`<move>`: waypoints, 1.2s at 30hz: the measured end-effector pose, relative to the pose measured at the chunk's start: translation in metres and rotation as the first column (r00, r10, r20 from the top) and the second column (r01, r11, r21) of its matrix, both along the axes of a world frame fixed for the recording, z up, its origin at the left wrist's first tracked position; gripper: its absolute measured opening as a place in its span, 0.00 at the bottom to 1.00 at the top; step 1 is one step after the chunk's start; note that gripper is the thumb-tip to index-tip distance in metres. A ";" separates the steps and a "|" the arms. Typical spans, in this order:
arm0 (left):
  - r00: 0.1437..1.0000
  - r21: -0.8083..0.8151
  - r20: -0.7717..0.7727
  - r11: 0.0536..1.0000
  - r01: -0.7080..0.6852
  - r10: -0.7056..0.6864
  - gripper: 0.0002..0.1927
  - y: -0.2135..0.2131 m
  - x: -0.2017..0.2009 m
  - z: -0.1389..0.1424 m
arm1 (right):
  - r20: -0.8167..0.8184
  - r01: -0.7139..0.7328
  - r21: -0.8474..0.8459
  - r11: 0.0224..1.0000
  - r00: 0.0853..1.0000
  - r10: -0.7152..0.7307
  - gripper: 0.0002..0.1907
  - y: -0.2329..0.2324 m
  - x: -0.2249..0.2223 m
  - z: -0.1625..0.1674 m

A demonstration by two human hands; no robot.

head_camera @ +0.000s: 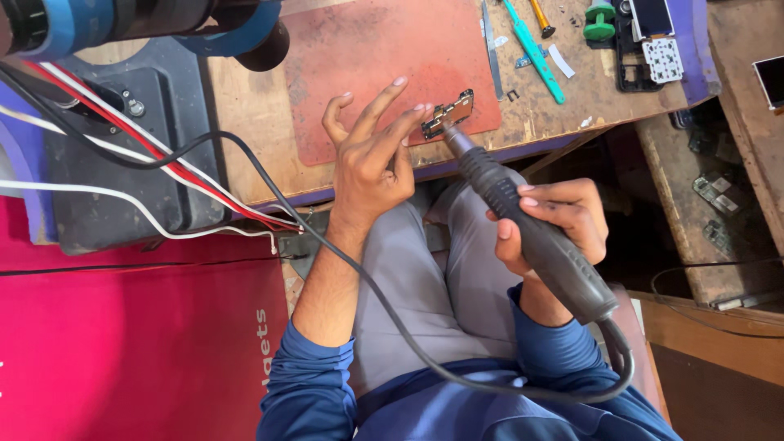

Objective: The person uses a heat gun and tweezers to manipulate components on a circuit board, then cleans the board using a toothbrush.

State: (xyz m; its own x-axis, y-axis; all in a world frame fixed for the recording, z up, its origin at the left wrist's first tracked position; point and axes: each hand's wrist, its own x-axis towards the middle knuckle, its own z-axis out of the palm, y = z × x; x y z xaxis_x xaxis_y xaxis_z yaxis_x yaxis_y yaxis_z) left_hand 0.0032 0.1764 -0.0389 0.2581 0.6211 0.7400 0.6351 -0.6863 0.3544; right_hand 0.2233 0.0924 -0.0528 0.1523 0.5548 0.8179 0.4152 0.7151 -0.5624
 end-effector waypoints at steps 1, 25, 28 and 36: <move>1.000 0.004 -0.001 1.000 -0.001 0.001 0.22 0.001 0.000 0.000 | -0.031 -0.019 0.005 1.000 0.999 0.019 0.18 0.000 0.000 0.000; 1.000 -0.002 -0.001 1.000 -0.005 0.005 0.21 0.000 0.001 0.000 | -0.044 -0.046 -0.039 0.998 0.998 0.044 0.17 0.001 -0.001 0.005; 1.000 -0.003 -0.001 1.000 -0.006 0.006 0.21 0.000 0.001 0.000 | 0.020 0.121 -0.018 0.992 0.992 -0.121 0.17 0.001 -0.001 0.003; 1.000 0.006 -0.005 1.000 -0.015 0.015 0.21 -0.001 0.002 0.001 | 0.074 0.121 0.003 0.993 0.990 -0.121 0.17 0.001 0.002 0.008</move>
